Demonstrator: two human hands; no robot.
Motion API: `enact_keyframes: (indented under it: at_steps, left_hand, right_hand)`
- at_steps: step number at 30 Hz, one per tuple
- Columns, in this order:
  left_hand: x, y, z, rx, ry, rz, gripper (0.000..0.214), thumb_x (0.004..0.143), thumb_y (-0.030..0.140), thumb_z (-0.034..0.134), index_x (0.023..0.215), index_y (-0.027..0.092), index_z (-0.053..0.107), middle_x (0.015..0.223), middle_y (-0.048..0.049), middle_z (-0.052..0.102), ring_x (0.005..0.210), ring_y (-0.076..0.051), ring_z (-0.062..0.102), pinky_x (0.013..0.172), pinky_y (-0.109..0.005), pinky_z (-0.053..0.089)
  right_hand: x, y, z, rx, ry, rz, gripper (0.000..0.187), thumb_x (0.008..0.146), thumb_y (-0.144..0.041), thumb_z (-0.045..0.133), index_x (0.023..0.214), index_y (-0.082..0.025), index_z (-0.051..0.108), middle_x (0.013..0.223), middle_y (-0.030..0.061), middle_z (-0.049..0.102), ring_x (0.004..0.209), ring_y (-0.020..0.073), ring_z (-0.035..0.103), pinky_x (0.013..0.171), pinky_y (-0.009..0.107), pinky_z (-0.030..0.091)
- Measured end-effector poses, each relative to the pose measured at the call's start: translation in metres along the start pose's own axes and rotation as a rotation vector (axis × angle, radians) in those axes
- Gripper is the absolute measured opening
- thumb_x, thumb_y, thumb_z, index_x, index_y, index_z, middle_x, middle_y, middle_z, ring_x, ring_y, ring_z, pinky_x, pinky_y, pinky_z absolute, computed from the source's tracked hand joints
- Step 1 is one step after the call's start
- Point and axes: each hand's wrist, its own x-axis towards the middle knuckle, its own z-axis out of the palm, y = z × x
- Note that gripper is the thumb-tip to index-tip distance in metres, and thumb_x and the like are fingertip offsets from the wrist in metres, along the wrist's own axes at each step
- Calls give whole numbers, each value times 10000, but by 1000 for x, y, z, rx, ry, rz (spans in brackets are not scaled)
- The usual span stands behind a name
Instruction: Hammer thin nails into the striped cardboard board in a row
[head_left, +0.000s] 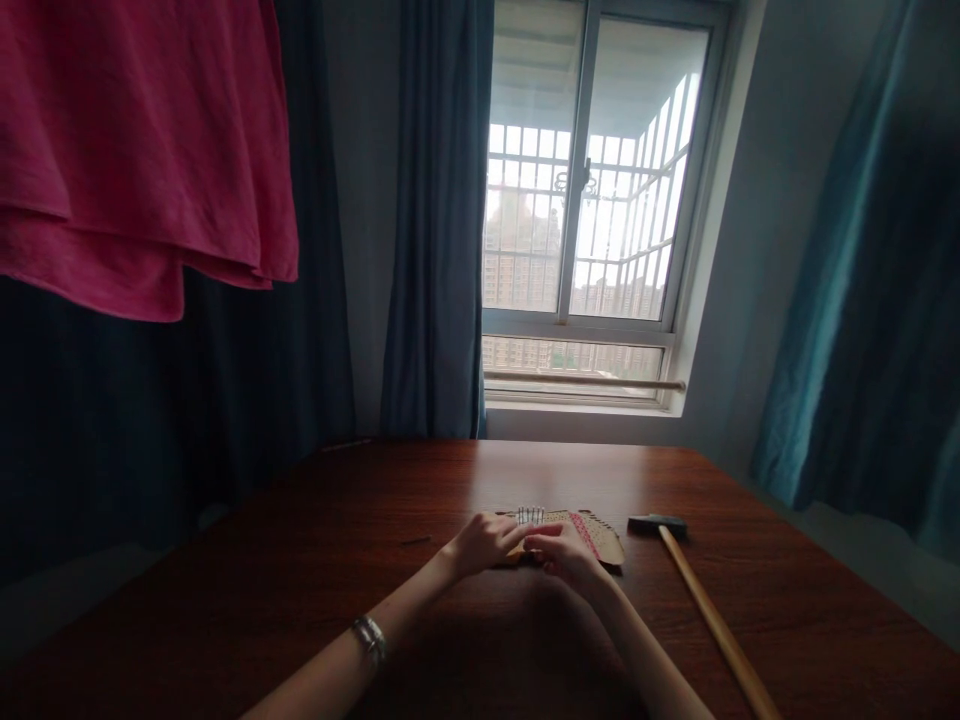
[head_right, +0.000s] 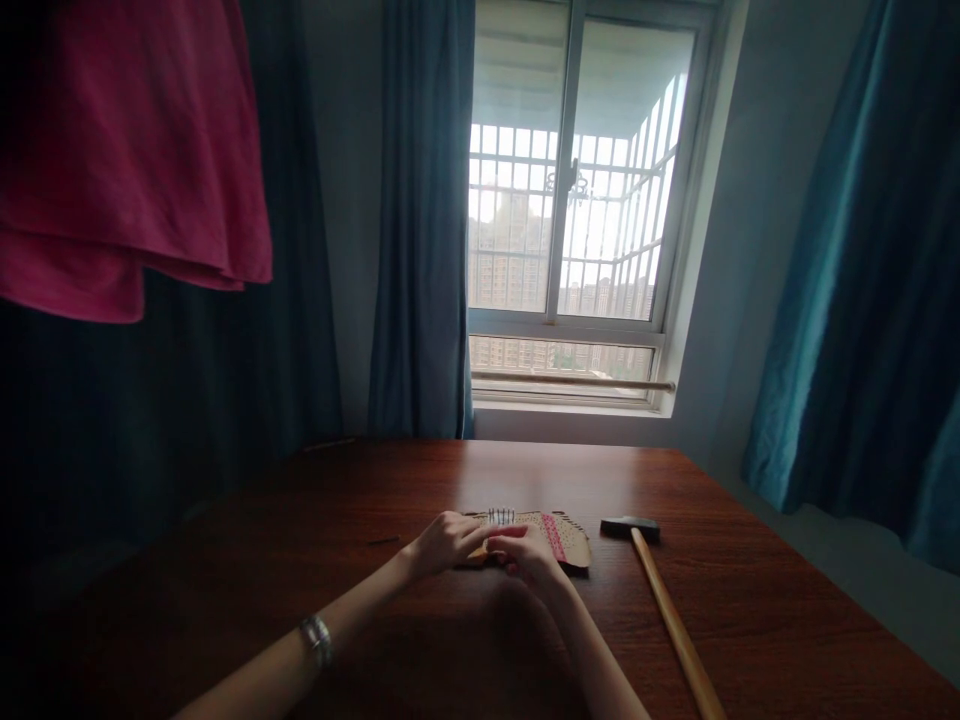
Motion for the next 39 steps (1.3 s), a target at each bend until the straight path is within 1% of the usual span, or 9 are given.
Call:
enact_keyframes:
  at_steps: [4, 7, 11, 14, 17, 21, 30, 34, 39]
  left_hand:
    - [2, -1, 4, -73, 127, -95, 305, 862, 184, 407, 1147, 187, 517, 718, -25, 597, 634, -114, 567, 590, -203, 440]
    - [12, -5, 7, -187, 255, -355, 257, 842, 202, 444, 1059, 196, 582, 779, -40, 591, 719, -122, 565, 668, -222, 455]
    - [33, -23, 11, -409, 367, -677, 161, 758, 243, 544, 853, 182, 658, 956, -67, 573, 879, -162, 550, 750, -273, 460]
    - [48, -41, 17, -648, 382, -866, 209, 758, 287, 516, 750, 152, 676, 888, -71, 612, 811, -164, 572, 669, -264, 461]
    - [58, -52, 25, -849, 373, -997, 277, 766, 310, 482, 760, 125, 687, 748, -68, 652, 730, -163, 584, 659, -267, 446]
    - [68, -52, 36, -973, 301, -990, 307, 747, 335, 483, 757, 108, 691, 696, -65, 669, 674, -160, 586, 635, -254, 431]
    - [68, -53, 47, -836, 122, -958, 302, 708, 353, 511, 730, 126, 709, 698, -53, 684, 651, -157, 578, 617, -239, 407]
    - [64, -53, 43, -887, 24, -881, 339, 714, 392, 525, 771, 111, 707, 723, -65, 687, 666, -162, 584, 610, -236, 410]
    - [61, -50, 45, -989, -170, -769, 402, 670, 438, 590, 884, 113, 690, 794, -68, 680, 731, -178, 595, 618, -239, 428]
  right_hand:
    - [5, -1, -14, -101, 103, -81, 264, 694, -356, 645, 870, -159, 653, 618, -15, 587, 522, 80, 507, 422, 178, 368]
    - [13, 2, -31, -221, 230, -145, 245, 786, -357, 571, 898, -141, 603, 686, -17, 592, 551, 83, 534, 476, 213, 436]
    - [24, 14, -45, -384, 401, -243, 239, 841, -361, 500, 913, -149, 586, 878, 18, 615, 758, 134, 584, 685, 323, 495]
    - [34, 24, -48, -484, 457, -286, 240, 849, -361, 484, 942, -165, 586, 947, 33, 613, 818, 148, 582, 743, 351, 487]
    - [43, 33, -48, -566, 451, -309, 240, 849, -353, 487, 967, -167, 581, 972, 36, 610, 820, 148, 583, 740, 351, 491]
    - [51, 42, -50, -642, 406, -329, 243, 845, -341, 498, 999, -168, 572, 1012, 44, 600, 849, 156, 581, 749, 361, 492]
    - [54, 50, -51, -697, 347, -358, 249, 849, -337, 493, 1019, -171, 566, 1031, 48, 595, 854, 157, 581, 747, 358, 495]
    - [55, 53, -51, -714, 342, -364, 252, 849, -335, 493, 1023, -167, 563, 1025, 47, 595, 849, 157, 582, 736, 354, 498]
    - [53, 53, -50, -761, 338, -380, 230, 847, -327, 498, 993, -165, 573, 1007, 44, 601, 845, 153, 581, 741, 354, 495]
